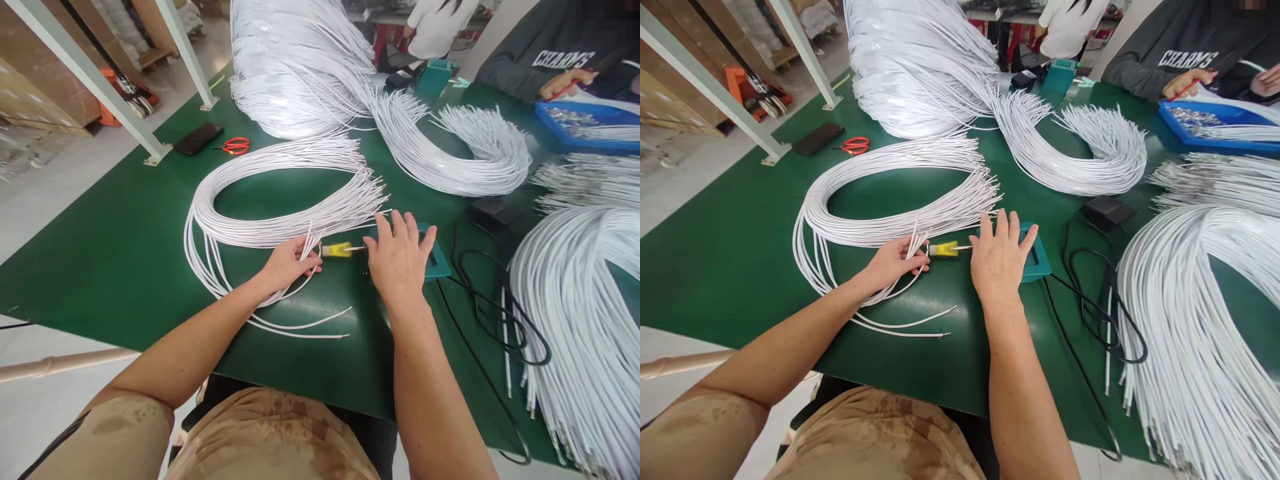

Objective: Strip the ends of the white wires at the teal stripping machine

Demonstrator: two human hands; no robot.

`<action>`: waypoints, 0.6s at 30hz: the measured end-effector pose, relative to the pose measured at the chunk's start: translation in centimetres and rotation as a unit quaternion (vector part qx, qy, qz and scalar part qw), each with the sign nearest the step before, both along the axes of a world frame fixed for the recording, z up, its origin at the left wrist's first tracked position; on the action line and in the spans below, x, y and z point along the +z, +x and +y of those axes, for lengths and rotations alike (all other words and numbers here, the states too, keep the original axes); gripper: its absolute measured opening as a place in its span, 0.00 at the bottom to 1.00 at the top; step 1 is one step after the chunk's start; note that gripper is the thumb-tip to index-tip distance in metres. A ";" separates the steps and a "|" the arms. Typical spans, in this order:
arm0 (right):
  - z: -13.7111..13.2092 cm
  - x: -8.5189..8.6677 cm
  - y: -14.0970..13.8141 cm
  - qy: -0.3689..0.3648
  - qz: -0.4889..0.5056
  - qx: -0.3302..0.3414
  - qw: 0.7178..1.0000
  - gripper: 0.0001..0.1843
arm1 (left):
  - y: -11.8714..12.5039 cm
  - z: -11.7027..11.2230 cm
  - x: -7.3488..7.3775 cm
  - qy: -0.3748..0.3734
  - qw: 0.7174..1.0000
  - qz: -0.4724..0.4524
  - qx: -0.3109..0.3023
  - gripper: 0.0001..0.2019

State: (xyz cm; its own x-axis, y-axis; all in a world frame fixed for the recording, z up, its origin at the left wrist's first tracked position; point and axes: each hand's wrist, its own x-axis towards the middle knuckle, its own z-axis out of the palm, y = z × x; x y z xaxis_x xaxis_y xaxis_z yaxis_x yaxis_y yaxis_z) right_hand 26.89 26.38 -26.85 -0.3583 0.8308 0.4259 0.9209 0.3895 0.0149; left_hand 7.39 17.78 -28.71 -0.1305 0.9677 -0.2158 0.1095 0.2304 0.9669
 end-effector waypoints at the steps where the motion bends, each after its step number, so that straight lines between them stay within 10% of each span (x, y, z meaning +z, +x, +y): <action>1: 0.0 -0.1 0.0 0.015 0.004 0.010 1.000 0.25 | -0.2 -0.1 0.0 -0.002 1.000 0.002 -0.001 0.22; 6: -1.8 0.7 -1.2 0.106 0.143 0.150 0.972 0.15 | -1.2 -0.4 0.1 0.028 1.000 0.002 -0.004 0.28; 11: -5.6 0.5 -4.3 0.031 0.166 0.468 0.867 0.09 | -1.8 -0.8 0.5 0.065 0.998 -0.008 -0.014 0.24; 18: -7.2 -1.8 -6.1 -0.109 0.004 0.455 0.884 0.14 | -2.8 -0.9 -0.1 0.037 0.999 -0.030 -0.023 0.20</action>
State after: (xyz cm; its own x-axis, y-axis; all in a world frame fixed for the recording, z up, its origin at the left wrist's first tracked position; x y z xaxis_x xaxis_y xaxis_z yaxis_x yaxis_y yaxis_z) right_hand 20.76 19.17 -28.65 -0.9176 0.2638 0.2972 0.2256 0.9615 -0.1569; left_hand 4.55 16.92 -28.80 -0.0754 0.9859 -0.1492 0.0590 0.1538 0.9863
